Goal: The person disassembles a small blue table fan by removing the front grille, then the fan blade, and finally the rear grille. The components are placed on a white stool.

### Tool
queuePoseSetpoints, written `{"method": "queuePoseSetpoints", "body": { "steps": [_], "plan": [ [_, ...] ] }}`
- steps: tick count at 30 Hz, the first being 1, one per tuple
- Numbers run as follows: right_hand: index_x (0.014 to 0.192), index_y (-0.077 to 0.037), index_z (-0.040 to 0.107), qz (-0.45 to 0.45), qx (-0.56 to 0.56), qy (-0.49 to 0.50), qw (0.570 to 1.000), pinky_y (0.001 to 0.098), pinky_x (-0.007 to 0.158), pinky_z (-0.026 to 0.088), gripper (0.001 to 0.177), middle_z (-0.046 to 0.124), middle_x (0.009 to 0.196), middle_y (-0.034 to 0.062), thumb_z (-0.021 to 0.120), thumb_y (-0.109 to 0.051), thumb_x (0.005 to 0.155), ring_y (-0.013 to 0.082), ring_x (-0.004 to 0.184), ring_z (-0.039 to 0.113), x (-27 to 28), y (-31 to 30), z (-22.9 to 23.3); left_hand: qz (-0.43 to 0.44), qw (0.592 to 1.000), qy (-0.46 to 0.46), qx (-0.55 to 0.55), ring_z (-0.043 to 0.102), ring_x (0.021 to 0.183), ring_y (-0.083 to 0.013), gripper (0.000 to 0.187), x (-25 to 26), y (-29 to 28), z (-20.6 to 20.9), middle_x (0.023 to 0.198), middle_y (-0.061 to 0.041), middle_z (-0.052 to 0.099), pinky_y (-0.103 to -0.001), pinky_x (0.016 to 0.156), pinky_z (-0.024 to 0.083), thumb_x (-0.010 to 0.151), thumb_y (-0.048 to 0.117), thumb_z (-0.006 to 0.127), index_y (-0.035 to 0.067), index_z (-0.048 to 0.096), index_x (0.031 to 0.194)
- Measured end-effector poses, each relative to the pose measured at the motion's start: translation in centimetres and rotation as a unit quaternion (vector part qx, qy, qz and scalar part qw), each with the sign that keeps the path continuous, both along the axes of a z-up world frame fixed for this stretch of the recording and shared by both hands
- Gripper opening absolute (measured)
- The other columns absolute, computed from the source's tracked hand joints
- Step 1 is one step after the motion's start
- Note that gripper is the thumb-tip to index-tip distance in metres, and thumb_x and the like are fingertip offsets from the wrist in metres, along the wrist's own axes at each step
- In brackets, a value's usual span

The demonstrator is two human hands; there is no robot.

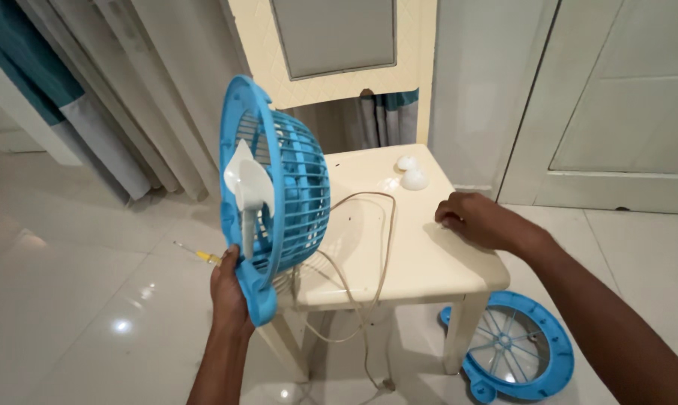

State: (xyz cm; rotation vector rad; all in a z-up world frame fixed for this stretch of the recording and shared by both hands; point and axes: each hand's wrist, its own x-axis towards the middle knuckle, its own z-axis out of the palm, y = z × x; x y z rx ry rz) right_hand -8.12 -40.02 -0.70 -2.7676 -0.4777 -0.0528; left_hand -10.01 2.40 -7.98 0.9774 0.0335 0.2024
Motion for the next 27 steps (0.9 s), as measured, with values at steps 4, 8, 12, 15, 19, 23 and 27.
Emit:
{"method": "queuePoseSetpoints", "body": {
  "steps": [4, 8, 12, 15, 19, 23, 27],
  "plan": [
    [0.115, -0.007, 0.071, 0.003, 0.096, -0.018, 0.995, 0.0378, 0.086, 0.06, 0.022, 0.073, 0.11, 0.0104, 0.065, -0.018, 0.096, 0.0235, 0.097, 0.072, 1.9, 1.2, 0.5, -0.001, 1.0, 0.0, -0.004, 0.067, 0.09, -0.0188, 0.039, -0.1, 0.0, 0.1, 0.106, -0.011, 0.069, -0.035, 0.078, 0.055, 0.105, 0.032, 0.053, -0.001, 0.059, 0.125],
    [0.112, -0.003, 0.071, 0.086, 0.236, -0.073, 0.965, 0.0368, 0.089, 0.06, 0.021, 0.076, 0.107, 0.0114, 0.065, -0.017, 0.097, 0.0221, 0.099, 0.074, 6.1, 4.2, 0.8, -0.008, 1.0, -0.003, -0.006, 0.068, 0.091, -0.0182, 0.039, -0.2, -0.1, 0.3, 0.107, -0.01, 0.069, -0.035, 0.079, 0.056, 0.104, 0.032, 0.053, 0.0, 0.058, 0.125],
    [0.112, -0.003, 0.071, 0.143, 0.167, -0.056, 0.974, 0.0382, 0.087, 0.06, 0.021, 0.075, 0.109, 0.0134, 0.069, -0.013, 0.094, 0.0242, 0.1, 0.073, 11.2, 10.2, -0.4, -0.004, 1.0, 0.002, 0.007, 0.067, 0.09, -0.0183, 0.039, -0.2, 0.0, 0.3, 0.106, -0.01, 0.069, -0.035, 0.077, 0.055, 0.104, 0.032, 0.053, 0.0, 0.059, 0.125],
    [0.117, -0.005, 0.073, 0.226, 0.109, -0.065, 0.966, 0.0409, 0.084, 0.058, 0.029, 0.074, 0.114, 0.0148, 0.069, -0.007, 0.089, 0.0291, 0.098, 0.07, 13.8, 15.3, -2.5, 0.001, 1.0, 0.012, 0.013, 0.068, 0.091, -0.0191, 0.04, -0.1, 0.1, 0.1, 0.107, -0.011, 0.071, -0.034, 0.078, 0.055, 0.103, 0.033, 0.052, -0.001, 0.06, 0.124],
    [0.121, -0.004, 0.072, 0.26, 0.283, 0.05, 0.922, 0.0399, 0.084, 0.06, 0.032, 0.074, 0.116, 0.0154, 0.067, -0.004, 0.089, 0.0269, 0.098, 0.071, 15.8, 21.2, -5.0, -0.005, 1.0, 0.015, 0.001, 0.069, 0.087, -0.0204, 0.041, 0.0, 0.1, -0.1, 0.103, -0.012, 0.07, -0.035, 0.076, 0.057, 0.103, 0.034, 0.052, -0.001, 0.061, 0.123],
    [0.121, -0.004, 0.072, 0.25, 0.272, 0.047, 0.928, 0.0391, 0.084, 0.06, 0.033, 0.075, 0.115, 0.0144, 0.068, -0.003, 0.089, 0.0259, 0.097, 0.071, 17.1, 24.5, -5.8, -0.017, 1.0, -0.001, -0.012, 0.07, 0.086, -0.0203, 0.041, -0.3, -0.1, 0.4, 0.103, -0.013, 0.071, -0.036, 0.076, 0.058, 0.104, 0.033, 0.054, -0.002, 0.061, 0.123],
    [0.121, -0.004, 0.071, 0.234, 0.259, 0.046, 0.936, 0.0382, 0.084, 0.06, 0.033, 0.075, 0.113, 0.0134, 0.069, -0.002, 0.088, 0.0248, 0.096, 0.072, 17.3, 24.8, -6.5, -0.034, 0.999, -0.009, -0.021, 0.073, 0.087, -0.0234, 0.041, -0.9, -0.3, 0.9, 0.103, -0.014, 0.072, -0.038, 0.078, 0.061, 0.102, 0.034, 0.053, -0.002, 0.059, 0.121]
  ]
}}
